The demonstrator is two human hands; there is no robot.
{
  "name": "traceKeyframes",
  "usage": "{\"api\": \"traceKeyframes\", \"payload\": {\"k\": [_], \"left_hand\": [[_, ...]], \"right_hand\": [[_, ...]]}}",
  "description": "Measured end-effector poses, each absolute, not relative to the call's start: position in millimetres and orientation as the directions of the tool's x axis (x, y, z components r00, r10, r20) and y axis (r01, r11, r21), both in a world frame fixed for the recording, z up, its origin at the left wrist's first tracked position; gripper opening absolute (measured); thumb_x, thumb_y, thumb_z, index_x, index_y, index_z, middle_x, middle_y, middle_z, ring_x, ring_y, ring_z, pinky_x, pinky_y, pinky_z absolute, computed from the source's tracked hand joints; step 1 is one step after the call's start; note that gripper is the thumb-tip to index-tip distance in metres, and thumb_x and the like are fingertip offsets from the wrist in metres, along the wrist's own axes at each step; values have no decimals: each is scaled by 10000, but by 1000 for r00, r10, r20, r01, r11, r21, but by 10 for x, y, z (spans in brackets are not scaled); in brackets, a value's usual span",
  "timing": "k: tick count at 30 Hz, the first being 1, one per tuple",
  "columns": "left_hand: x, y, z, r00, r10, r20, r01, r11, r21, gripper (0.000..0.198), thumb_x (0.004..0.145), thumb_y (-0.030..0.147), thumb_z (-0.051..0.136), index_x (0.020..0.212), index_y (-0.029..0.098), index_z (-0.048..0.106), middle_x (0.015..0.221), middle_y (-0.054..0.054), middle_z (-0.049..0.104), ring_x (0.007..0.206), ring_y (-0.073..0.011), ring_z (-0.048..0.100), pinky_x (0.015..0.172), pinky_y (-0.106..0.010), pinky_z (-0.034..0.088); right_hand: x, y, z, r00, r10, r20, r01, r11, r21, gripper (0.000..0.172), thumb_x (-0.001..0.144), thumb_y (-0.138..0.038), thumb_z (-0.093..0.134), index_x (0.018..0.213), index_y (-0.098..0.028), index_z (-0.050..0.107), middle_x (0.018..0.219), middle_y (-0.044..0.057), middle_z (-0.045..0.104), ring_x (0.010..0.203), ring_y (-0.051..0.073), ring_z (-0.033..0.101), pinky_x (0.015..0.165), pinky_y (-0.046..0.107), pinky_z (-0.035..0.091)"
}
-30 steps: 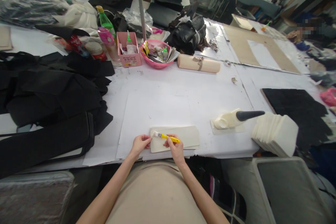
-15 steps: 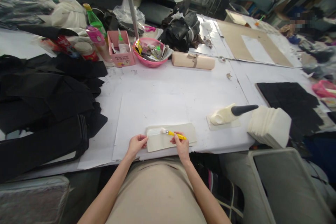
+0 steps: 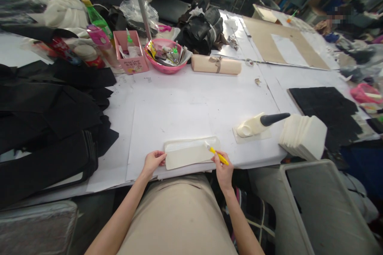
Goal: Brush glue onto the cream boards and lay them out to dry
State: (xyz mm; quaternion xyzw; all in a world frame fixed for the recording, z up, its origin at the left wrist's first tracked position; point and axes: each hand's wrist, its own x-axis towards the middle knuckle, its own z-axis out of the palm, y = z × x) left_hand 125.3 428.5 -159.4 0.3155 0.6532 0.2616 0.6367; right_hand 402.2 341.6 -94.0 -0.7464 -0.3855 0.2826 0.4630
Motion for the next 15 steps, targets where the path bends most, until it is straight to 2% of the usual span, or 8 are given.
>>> {"api": "traceKeyframes", "payload": {"k": [4,8,12,15], "left_hand": [[1249,4291,-1612,11,741,-672,82,669,739,416,515,457,797,713,126,640,551,-6,637,490,-124,572,484,-242,485],[1245,4286,-1640,18,746,-666,71,664,745,411,521,457,790,711,126,637,554,-8,634,495,-124,575,477,-235,476],[1244,4286,-1650,18,761,-649,91,645,759,393,530,456,772,705,133,635,547,-7,629,489,-128,574,472,-238,475],[1249,4289,-1662,14,784,-621,126,615,778,354,548,443,754,691,144,632,536,-1,621,483,-130,567,457,-236,468]], "right_hand": [[3501,3386,-895,240,944,-225,217,-278,-936,235,907,-404,554,989,-199,636,702,13,657,672,191,659,663,292,519],[3220,3382,-965,80,957,-278,164,-288,-944,219,901,-395,563,985,-209,643,689,3,656,660,186,657,664,285,513],[3215,3344,-1046,98,942,-321,136,-333,-933,244,899,-416,561,980,-201,642,665,7,651,642,195,654,645,295,518],[3418,3267,-1085,208,923,-323,158,-357,-921,270,894,-436,565,976,-190,641,670,17,650,645,202,652,645,309,527]]}}
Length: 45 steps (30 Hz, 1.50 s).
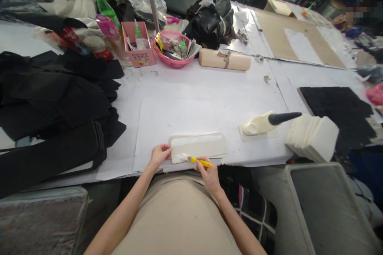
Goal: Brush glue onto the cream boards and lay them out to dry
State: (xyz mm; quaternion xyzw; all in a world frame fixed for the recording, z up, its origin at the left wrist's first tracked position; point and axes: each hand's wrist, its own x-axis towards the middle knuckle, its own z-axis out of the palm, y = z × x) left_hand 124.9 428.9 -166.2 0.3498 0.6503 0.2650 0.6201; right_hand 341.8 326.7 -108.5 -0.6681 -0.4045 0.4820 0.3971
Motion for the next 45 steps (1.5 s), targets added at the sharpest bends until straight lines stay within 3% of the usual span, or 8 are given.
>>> {"api": "traceKeyframes", "payload": {"k": [8,16,21,27,30,34,37,45], "left_hand": [[1248,4304,-1717,6,817,-576,206,563,801,321,559,443,735,664,159,628,518,4,612,465,-138,562,443,-240,458],[1231,4300,-1719,26,817,-577,221,558,800,342,573,469,729,687,162,627,539,0,625,479,-146,573,470,-255,475],[1201,4309,-1767,57,859,-509,312,469,826,299,603,457,715,669,177,632,535,-4,631,478,-151,571,469,-246,458],[1170,4318,-1807,97,882,-460,385,393,835,262,658,442,674,686,185,630,548,-7,639,493,-160,585,485,-249,465],[1165,4321,-1807,105,883,-458,400,384,832,271,668,449,663,692,182,625,547,-8,635,490,-161,584,487,-254,469],[1162,4321,-1806,111,879,-463,388,391,835,288,662,459,670,700,177,623,556,-9,636,493,-161,585,494,-256,475],[1160,4317,-1807,110,878,-465,385,393,835,290,664,461,671,702,177,623,551,-8,633,489,-159,580,488,-253,468],[1152,4320,-1856,127,891,-435,398,356,845,268,681,446,651,696,181,618,546,-2,627,484,-155,570,482,-246,450]], "right_hand": [[4106,3046,-902,580,814,-34,451,-355,-819,278,892,-430,556,979,-182,647,819,66,684,712,212,652,718,331,514],[3280,3245,-920,112,965,-238,226,-258,-939,191,903,-364,554,973,-223,662,781,22,679,672,187,664,671,290,515],[3830,3167,-1146,402,895,-193,241,-307,-921,265,894,-425,557,981,-193,649,709,19,650,650,192,646,650,306,526],[4657,3045,-1005,692,720,42,438,-374,-817,315,884,-451,556,971,-161,645,791,60,674,679,209,661,688,331,524],[4401,3110,-880,592,803,70,496,-294,-817,242,905,-381,548,1000,-180,645,840,64,684,750,210,665,740,322,510],[3682,3302,-913,276,955,-112,309,-198,-930,205,919,-330,527,1026,-211,655,833,39,687,715,185,655,700,288,510],[3503,3416,-1054,146,980,-133,273,-169,-947,199,914,-329,529,1004,-217,667,841,32,690,719,181,657,706,282,510],[4556,3365,-1094,618,773,143,543,-288,-789,265,911,-381,519,997,-163,643,905,80,682,774,205,663,753,322,503]]}}
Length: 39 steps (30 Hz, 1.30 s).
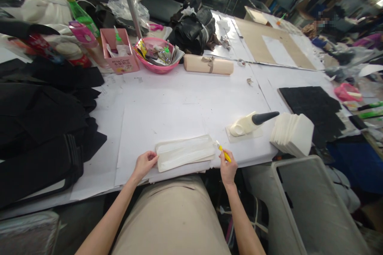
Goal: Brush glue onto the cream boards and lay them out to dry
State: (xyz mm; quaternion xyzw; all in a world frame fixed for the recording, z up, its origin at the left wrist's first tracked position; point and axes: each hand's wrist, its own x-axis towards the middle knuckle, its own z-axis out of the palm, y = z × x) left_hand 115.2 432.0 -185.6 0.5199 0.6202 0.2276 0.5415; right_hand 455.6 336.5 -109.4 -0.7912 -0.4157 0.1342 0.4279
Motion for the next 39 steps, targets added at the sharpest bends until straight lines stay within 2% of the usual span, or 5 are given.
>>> {"api": "traceKeyframes", "payload": {"k": [7,14,26,32,39], "left_hand": [[1152,4319,-1857,130,891,-434,404,353,844,273,680,449,641,698,178,616,540,3,620,481,-155,562,484,-250,442],[1161,4305,-1865,118,892,-437,401,360,842,279,674,457,638,696,180,615,554,-4,629,500,-162,572,483,-254,452],[1178,4315,-1850,107,886,-450,366,386,847,277,660,448,650,685,174,621,554,-3,621,482,-152,560,462,-250,447],[1199,4335,-1806,101,867,-487,282,445,850,285,630,442,673,679,168,615,553,-2,622,468,-146,561,448,-252,456],[1221,4349,-1762,105,840,-533,197,508,839,251,598,393,682,669,164,607,495,17,597,418,-131,530,423,-245,437]], "right_hand": [[3723,3542,-1204,287,958,-10,337,-111,-935,250,905,-360,515,1009,-189,664,840,59,693,744,193,669,670,291,530],[4354,3686,-1297,734,677,61,328,-274,-904,318,878,-438,538,969,-150,635,771,49,669,658,193,670,665,320,551],[4346,3571,-1219,716,682,148,449,-287,-846,306,902,-410,540,1044,-158,640,803,53,680,730,197,679,726,313,532],[3556,3660,-952,57,986,158,507,108,-855,201,956,-267,498,1083,-208,641,901,53,666,811,169,647,755,271,506],[3116,3822,-1033,-389,912,134,704,388,-596,245,961,-154,477,1131,-233,636,940,60,649,841,176,592,760,268,447]]}}
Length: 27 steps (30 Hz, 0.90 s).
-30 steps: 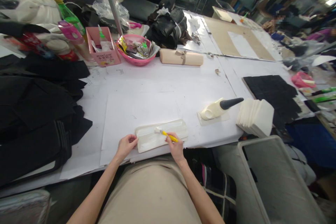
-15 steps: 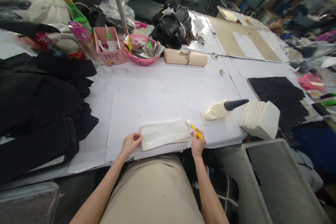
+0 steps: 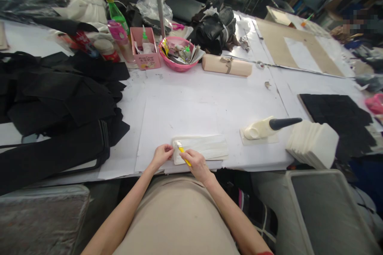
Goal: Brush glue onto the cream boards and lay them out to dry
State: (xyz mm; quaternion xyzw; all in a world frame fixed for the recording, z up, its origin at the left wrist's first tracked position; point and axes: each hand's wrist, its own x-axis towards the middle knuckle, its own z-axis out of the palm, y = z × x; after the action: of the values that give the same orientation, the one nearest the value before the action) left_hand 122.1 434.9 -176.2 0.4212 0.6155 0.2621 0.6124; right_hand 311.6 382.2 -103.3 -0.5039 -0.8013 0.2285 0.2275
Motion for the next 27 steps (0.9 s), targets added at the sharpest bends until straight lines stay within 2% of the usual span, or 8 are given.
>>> {"api": "traceKeyframes", "payload": {"k": [5,9,12,14,18,20,24,27], "left_hand": [[1212,4353,-1759,119,831,-543,163,523,836,217,607,359,683,658,165,600,506,19,601,434,-130,547,443,-246,459],[1196,4354,-1755,123,826,-549,152,531,833,210,604,342,693,667,161,605,518,19,604,445,-130,552,453,-249,467],[1193,4351,-1747,127,824,-553,152,534,831,227,603,357,694,674,160,607,529,13,610,451,-133,557,456,-253,472],[1197,4350,-1742,125,825,-551,156,533,832,233,600,364,691,672,161,604,524,14,606,451,-132,555,453,-251,468],[1202,4341,-1749,119,831,-544,166,523,836,250,602,386,677,683,161,604,543,9,609,468,-139,566,461,-258,479],[1198,4332,-1770,121,835,-537,188,512,838,259,610,401,664,694,162,608,551,4,613,481,-148,574,468,-266,484],[1175,4315,-1834,133,861,-490,278,443,853,242,641,408,639,699,175,608,559,-2,617,502,-163,581,474,-265,477],[1158,4311,-1871,142,879,-455,342,387,856,225,666,402,627,702,181,616,577,-6,629,515,-165,587,488,-260,470]], "right_hand": [[3241,3733,-948,-533,846,9,726,463,-508,207,919,-107,536,1052,-211,655,903,48,657,776,169,580,721,266,414],[3362,3668,-728,-504,859,-90,662,317,-679,187,951,-195,520,1071,-247,654,922,19,650,775,148,597,713,235,431],[3340,3698,-689,-319,946,-49,598,161,-785,206,978,-281,478,1102,-248,639,944,25,641,832,157,616,747,241,454],[3277,3705,-742,-231,973,1,614,147,-775,225,981,-283,463,1106,-240,645,942,40,642,846,170,620,753,253,460],[3160,3580,-870,-351,937,0,674,252,-694,226,961,-218,484,1076,-252,676,927,51,671,797,179,622,731,266,461],[3140,3487,-915,-351,936,-23,620,214,-755,206,951,-223,502,1056,-249,677,938,47,682,809,180,633,739,270,473],[3261,3413,-1070,40,994,-105,374,-112,-921,175,934,-310,527,995,-205,653,874,41,685,782,182,672,741,286,522],[3600,3409,-1236,413,895,-167,196,-266,-944,250,902,-403,554,977,-176,626,818,48,677,713,201,692,696,319,562]]}}
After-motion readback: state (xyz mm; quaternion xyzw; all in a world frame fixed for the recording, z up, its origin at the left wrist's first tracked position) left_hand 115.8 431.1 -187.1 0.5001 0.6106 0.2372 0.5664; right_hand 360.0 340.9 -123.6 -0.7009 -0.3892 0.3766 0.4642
